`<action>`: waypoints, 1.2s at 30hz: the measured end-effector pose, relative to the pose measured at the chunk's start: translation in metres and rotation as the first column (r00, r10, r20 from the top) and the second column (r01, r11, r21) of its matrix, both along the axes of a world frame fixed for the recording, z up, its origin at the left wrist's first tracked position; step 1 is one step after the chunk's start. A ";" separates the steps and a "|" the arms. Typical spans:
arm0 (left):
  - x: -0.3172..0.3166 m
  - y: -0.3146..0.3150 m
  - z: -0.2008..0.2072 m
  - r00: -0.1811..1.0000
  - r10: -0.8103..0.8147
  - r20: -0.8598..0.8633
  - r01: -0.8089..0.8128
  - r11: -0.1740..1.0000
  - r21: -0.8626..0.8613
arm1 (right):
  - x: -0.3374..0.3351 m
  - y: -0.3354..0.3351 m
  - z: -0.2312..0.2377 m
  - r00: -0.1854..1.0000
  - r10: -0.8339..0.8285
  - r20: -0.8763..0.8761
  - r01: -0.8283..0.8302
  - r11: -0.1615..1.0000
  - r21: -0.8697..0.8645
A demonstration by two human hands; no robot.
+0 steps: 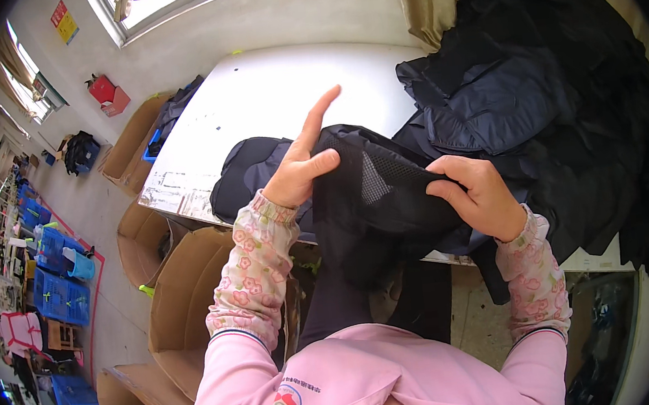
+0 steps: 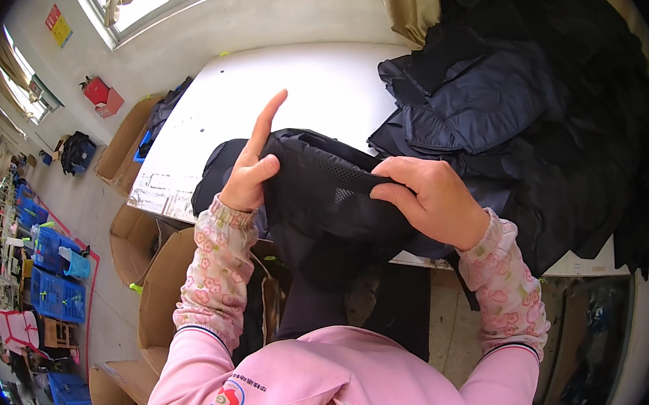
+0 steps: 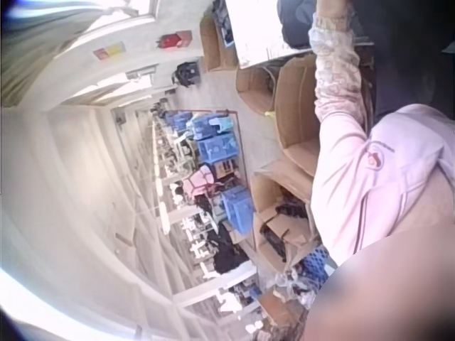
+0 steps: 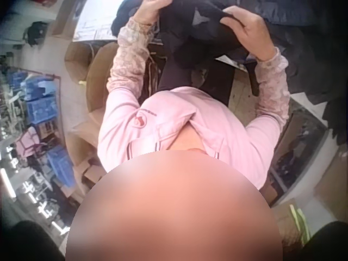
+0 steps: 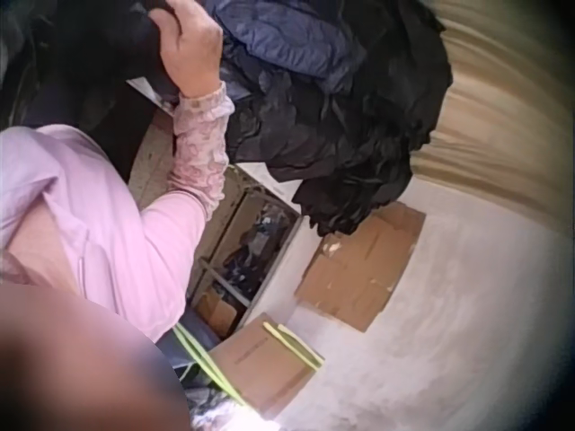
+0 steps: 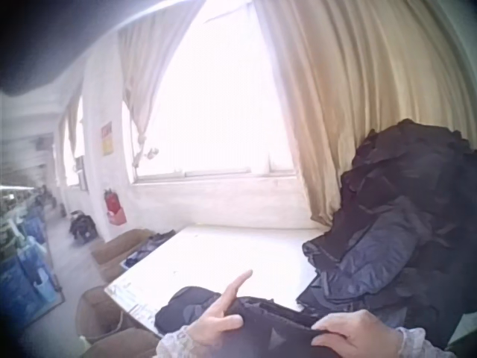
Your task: Inspecting and sorting black fabric backpack or garment components from a large pile and placing them into cardboard bins.
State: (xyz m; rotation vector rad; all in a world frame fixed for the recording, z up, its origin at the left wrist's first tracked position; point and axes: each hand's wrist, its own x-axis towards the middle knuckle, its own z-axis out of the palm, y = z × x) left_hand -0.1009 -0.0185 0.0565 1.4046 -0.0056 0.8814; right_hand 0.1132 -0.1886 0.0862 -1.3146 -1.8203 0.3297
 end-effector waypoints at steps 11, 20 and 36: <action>-0.040 0.024 -0.151 0.776 -0.084 -0.625 0.310 0.914 0.262 | 0.029 0.008 0.045 0.827 -0.105 -0.552 0.078 0.994 -0.071; -0.010 -0.082 -0.281 0.759 -0.646 0.080 0.511 0.516 -0.688 | 0.019 0.005 0.054 0.553 -0.016 -0.833 0.056 0.998 0.018; 0.056 -0.065 -0.099 0.747 -0.381 0.545 0.628 0.137 -0.766 | 0.014 0.045 -0.104 0.882 -0.340 -0.326 0.336 0.939 -0.071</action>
